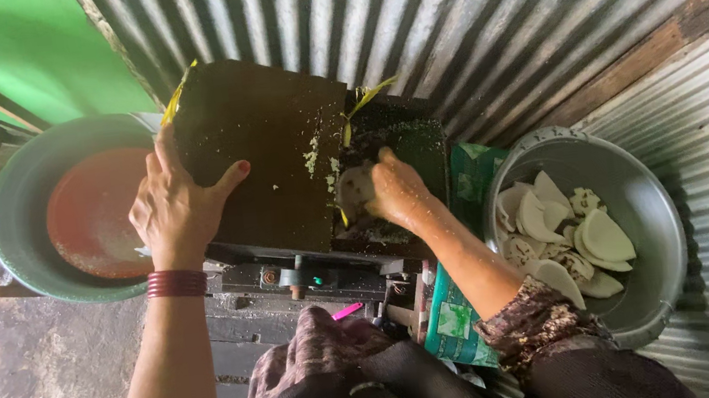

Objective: The person repeatedly picks up white vegetable slices from a metal bowl and grates them against a rotating drum grater. The grated material falls into a large green basin below. The person continues this process for the duration of the clip.

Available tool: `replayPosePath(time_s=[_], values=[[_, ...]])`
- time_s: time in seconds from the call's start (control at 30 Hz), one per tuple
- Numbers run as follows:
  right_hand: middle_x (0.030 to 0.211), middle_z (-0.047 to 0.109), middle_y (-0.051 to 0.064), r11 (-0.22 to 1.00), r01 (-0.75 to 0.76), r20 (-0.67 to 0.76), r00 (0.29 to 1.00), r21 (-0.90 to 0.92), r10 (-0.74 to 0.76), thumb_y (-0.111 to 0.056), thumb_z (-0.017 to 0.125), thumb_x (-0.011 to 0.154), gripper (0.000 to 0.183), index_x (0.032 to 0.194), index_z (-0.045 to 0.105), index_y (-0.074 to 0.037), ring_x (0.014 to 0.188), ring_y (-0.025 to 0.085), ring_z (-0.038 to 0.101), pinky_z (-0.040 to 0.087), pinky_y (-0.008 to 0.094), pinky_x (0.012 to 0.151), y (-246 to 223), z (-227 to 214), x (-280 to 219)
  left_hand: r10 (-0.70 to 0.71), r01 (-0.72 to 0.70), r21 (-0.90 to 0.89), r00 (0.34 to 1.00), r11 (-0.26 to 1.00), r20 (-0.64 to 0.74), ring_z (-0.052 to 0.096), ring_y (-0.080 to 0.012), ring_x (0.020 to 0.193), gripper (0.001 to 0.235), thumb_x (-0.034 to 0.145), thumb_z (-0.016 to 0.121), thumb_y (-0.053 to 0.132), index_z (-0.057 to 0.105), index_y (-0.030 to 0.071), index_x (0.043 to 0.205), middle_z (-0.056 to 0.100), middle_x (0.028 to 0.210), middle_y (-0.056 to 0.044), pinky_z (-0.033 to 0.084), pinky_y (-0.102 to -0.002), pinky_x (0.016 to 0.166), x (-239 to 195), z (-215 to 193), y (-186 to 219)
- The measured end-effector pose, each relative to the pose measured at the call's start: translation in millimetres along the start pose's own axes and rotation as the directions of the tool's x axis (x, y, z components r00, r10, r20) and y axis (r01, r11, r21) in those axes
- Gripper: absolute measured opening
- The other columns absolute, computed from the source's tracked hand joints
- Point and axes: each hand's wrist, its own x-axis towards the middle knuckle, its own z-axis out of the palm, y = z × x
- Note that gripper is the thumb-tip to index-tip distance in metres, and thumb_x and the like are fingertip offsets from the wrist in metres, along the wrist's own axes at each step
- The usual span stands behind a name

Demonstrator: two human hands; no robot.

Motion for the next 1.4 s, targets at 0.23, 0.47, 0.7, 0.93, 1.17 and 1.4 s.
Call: replayPosePath(time_s=[0.23,0.47,0.7,0.93,1.17,1.4], values=[[0.12,0.053,0.034,1.0,0.025,0.004,1.0,-0.01,-0.025,-0.009,0.083,0.063,0.036,0.087,0.071,0.014,0.094,0.045,0.068,0.061,0.044,0.083,-6,7,-2,0.022,-0.022,-0.001,1.0,1.0,-0.009,0.065,-0.0436,0.107,0.105,0.079,0.08,0.07,0.039,0.009,0.155,0.064,0.125,-0.022,0.052,-0.054,0.084,0,1,1],[0.119,0.051,0.032,0.995,0.071,-0.033,0.997,0.065,-0.068,-0.02,0.083,0.072,0.035,0.09,0.074,0.008,0.101,0.049,0.062,0.054,0.05,0.091,-21,0,-5,0.023,-0.022,0.011,1.0,1.0,-0.018,0.065,-0.0433,0.109,0.107,0.079,0.08,0.07,0.038,0.009,0.156,0.064,0.125,-0.022,0.053,-0.054,0.086,0,3,1],[0.13,0.048,0.033,0.995,0.1,0.012,0.995,-0.008,-0.099,-0.023,0.082,0.075,0.034,0.09,0.075,0.007,0.115,0.046,0.058,0.052,0.049,0.099,-23,6,2,0.015,-0.015,0.005,1.0,1.0,-0.014,0.065,-0.0434,0.108,0.107,0.077,0.081,0.07,0.039,0.01,0.155,0.064,0.125,-0.021,0.053,-0.054,0.084,1,2,1],[0.131,0.047,0.034,0.995,0.1,0.045,0.994,-0.005,-0.1,-0.015,0.079,0.074,0.042,0.107,0.07,0.009,0.112,0.049,0.057,0.051,0.05,0.098,-24,14,9,0.004,-0.004,0.004,1.0,1.0,-0.016,0.065,-0.0434,0.108,0.106,0.077,0.081,0.07,0.039,0.011,0.154,0.064,0.125,-0.021,0.052,-0.054,0.084,1,2,1],[0.128,0.051,0.033,0.992,0.129,0.065,0.989,0.008,-0.129,-0.013,0.077,0.081,0.047,0.118,0.061,0.012,0.108,0.047,0.061,0.054,0.048,0.095,-12,17,11,0.01,-0.01,0.002,1.0,1.0,-0.007,0.067,-0.0425,0.104,0.104,0.077,0.08,0.07,0.041,0.011,0.153,0.065,0.125,-0.02,0.053,-0.053,0.082,-2,2,-1],[0.115,0.063,0.027,0.987,0.14,0.173,0.977,-0.076,-0.125,-0.001,0.072,0.079,0.018,0.094,0.07,0.009,0.105,0.042,0.067,0.057,0.043,0.091,14,-1,3,0.03,-0.029,0.005,0.999,1.0,-0.02,0.066,-0.0425,0.108,0.105,0.078,0.08,0.072,0.041,0.01,0.153,0.065,0.127,-0.02,0.052,-0.054,0.084,-1,3,-4]])
